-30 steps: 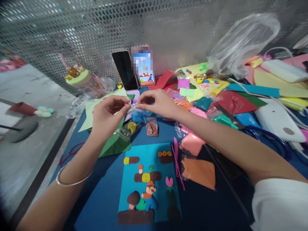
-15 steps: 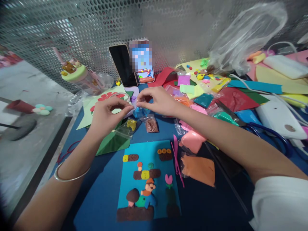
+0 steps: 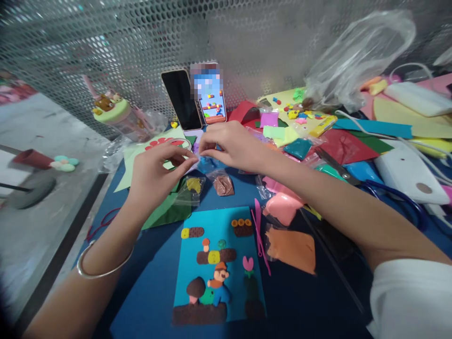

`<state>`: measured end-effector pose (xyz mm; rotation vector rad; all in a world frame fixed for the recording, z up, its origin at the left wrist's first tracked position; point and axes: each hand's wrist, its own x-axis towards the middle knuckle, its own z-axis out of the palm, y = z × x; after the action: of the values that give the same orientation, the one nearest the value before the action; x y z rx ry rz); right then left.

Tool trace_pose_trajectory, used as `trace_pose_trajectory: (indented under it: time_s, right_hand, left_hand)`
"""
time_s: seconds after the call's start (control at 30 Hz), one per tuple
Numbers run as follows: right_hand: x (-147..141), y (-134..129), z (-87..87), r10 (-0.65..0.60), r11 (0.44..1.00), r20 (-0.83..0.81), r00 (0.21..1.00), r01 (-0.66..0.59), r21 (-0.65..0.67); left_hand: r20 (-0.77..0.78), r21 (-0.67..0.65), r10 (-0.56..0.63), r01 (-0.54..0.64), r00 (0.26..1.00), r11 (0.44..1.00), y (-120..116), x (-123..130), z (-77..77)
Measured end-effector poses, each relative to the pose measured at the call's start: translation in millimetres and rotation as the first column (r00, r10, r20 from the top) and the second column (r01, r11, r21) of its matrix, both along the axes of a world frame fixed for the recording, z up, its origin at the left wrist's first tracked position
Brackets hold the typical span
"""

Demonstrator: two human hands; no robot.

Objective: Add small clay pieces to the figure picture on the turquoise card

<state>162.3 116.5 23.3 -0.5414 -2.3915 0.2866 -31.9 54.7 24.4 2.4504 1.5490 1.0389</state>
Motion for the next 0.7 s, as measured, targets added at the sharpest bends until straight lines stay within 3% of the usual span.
trace_pose_trajectory:
  time_s: [0.17, 0.27, 0.33, 0.4, 0.5, 0.6, 0.7]
  right_hand:
    - [5, -10, 26.6, 0.044, 0.996, 0.076, 0.996, -0.049, 0.072]
    - [16, -9, 50.6, 0.019, 1.0, 0.156, 0.988, -0.015, -0.024]
    - [28, 0, 58.1, -0.032, 0.992, 0.189, 0.981, 0.055, -0.117]
    - [42, 15, 54.3, -0.11, 0.969, 0.193, 0.975, 0.149, -0.196]
    - [59, 41, 32.8, -0.216, 0.933, 0.202, 0.955, 0.263, -0.246]
    - [67, 58, 9.1, -0.336, 0.893, 0.199, 0.921, 0.378, -0.243]
    - [73, 62, -4.9, -0.461, 0.839, 0.194, 0.866, 0.497, -0.224]
  left_hand:
    - [-0.11, 0.1, 0.017, -0.006, 0.994, 0.995, -12, 10, 14.9]
    - [-0.128, 0.124, 0.01, 0.006, 0.992, 0.992, -20, 6, 23.6]
    - [-0.208, 0.085, -0.063, 0.082, 0.976, 0.993, -25, -4, 22.8]
    - [-0.334, 0.004, -0.189, 0.202, 0.923, 0.979, -31, -19, 14.8]
    - [-0.582, -0.074, -0.318, 0.341, 0.748, 0.937, -39, -39, -6.2]
    - [-0.706, 0.001, -0.247, 0.35, 0.663, 0.937, -43, -46, -25.0]
    - [-0.743, 0.106, -0.157, 0.346, 0.65, 0.932, -41, -43, -35.1]
